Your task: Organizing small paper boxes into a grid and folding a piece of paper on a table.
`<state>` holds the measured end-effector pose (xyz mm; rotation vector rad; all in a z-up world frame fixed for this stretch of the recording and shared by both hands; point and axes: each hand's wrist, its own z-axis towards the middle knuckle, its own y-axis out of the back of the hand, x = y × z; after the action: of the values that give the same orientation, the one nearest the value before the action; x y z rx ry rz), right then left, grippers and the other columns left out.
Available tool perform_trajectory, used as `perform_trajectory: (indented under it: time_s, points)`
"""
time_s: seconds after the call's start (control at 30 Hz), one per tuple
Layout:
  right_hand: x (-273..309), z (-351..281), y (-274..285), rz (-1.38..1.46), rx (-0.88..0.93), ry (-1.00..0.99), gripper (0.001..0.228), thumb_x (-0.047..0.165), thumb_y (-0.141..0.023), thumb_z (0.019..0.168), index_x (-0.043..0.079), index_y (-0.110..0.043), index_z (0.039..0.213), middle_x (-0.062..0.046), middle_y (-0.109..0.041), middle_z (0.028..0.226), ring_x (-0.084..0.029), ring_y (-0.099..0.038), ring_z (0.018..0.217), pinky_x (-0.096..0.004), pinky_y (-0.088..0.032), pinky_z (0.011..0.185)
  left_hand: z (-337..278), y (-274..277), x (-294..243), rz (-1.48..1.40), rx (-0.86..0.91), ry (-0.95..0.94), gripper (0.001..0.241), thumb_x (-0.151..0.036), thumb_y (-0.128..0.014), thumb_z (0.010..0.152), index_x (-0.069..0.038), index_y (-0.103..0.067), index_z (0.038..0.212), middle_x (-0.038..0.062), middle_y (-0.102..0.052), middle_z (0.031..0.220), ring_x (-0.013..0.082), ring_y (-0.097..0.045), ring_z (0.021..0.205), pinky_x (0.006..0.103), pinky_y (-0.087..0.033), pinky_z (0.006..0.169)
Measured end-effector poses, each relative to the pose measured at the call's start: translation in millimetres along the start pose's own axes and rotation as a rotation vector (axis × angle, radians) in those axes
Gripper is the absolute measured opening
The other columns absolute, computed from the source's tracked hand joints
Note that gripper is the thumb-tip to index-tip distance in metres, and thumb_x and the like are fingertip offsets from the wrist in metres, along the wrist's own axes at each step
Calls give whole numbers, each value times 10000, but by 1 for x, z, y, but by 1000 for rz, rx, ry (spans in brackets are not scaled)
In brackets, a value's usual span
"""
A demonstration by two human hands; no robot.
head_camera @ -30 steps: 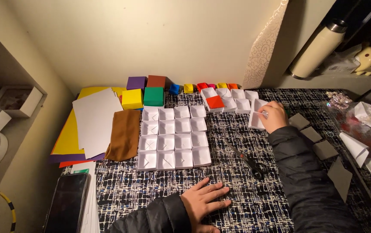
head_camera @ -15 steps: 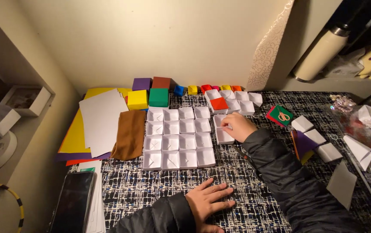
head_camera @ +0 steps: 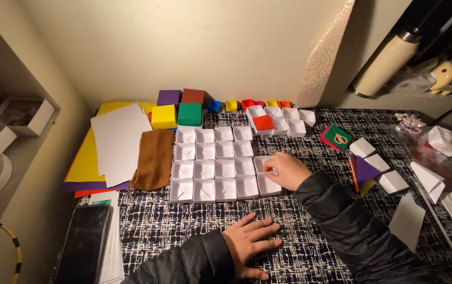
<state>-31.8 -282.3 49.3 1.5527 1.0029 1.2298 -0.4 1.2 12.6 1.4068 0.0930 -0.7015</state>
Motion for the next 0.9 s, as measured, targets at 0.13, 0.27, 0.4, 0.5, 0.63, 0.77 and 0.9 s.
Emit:
perform_trajectory:
  time_s: [0.13, 0.27, 0.4, 0.5, 0.63, 0.77, 0.9]
  points:
    - [4, 1, -2, 3, -6, -12, 111, 224, -673, 970, 166, -765, 995, 30, -743, 1035, -198, -611, 1075, -392, -505, 937, 1, 1, -1, 15, 19, 7, 945, -767, -247, 881, -156, -329, 1597, 188, -251, 1692, 387, -192, 1570, 625, -29, 1245]
    - [6, 2, -5, 15, -2, -17, 111, 222, -675, 966, 169, -768, 994, 43, -751, 1035, -190, -604, 1074, -393, -509, 930, 1, 1, -1, 11, 13, 10, 940, -767, -245, 884, -159, -332, 1595, 183, -243, 1696, 383, -181, 1575, 616, -15, 1250]
    - [14, 2, 5, 44, 29, -33, 134, 244, -688, 949, 183, -766, 1040, 38, -754, 1098, -194, -601, 1135, -399, -488, 974, -1, -2, 0, 0, 2, 12, 924, -751, -279, 885, -167, -327, 1599, 174, -261, 1693, 386, -189, 1576, 623, -17, 1249]
    - [6, 8, 24, 58, 40, 26, 302, 300, -826, 860, 210, -754, 1138, 5, -701, 1078, -206, -611, 999, -378, -473, 885, -1, -7, 3, -3, 1, 22, 928, -756, -281, 876, -174, -330, 1597, 168, -248, 1701, 373, -188, 1580, 618, -11, 1252]
    - [-5, 26, 56, 187, -50, -73, 258, 243, -764, 901, 148, -748, 1141, -17, -724, 1199, -184, -679, 1070, -332, -537, 939, -3, -9, 3, -28, -81, 8, 911, -744, -328, 878, -169, -371, 1584, 170, -294, 1690, 384, -252, 1566, 628, -53, 1256]
    - [-48, 69, 47, 39, -213, -150, 237, 267, -751, 923, 189, -740, 1146, -48, -626, 1113, -245, -588, 985, -419, -499, 894, -4, -12, 4, -54, -90, -1, 888, -722, -326, 897, -155, -384, 1578, 175, -299, 1689, 396, -261, 1565, 638, -54, 1257]
    - [-83, 106, 21, -74, -296, -88, 460, 420, -792, 896, 127, -707, 1240, -90, -558, 1205, -299, -552, 1178, -457, -502, 982, -4, -12, 9, -16, -61, -14, 871, -725, -260, 923, -195, -322, 1611, 176, -309, 1689, 381, -269, 1570, 627, -68, 1274]
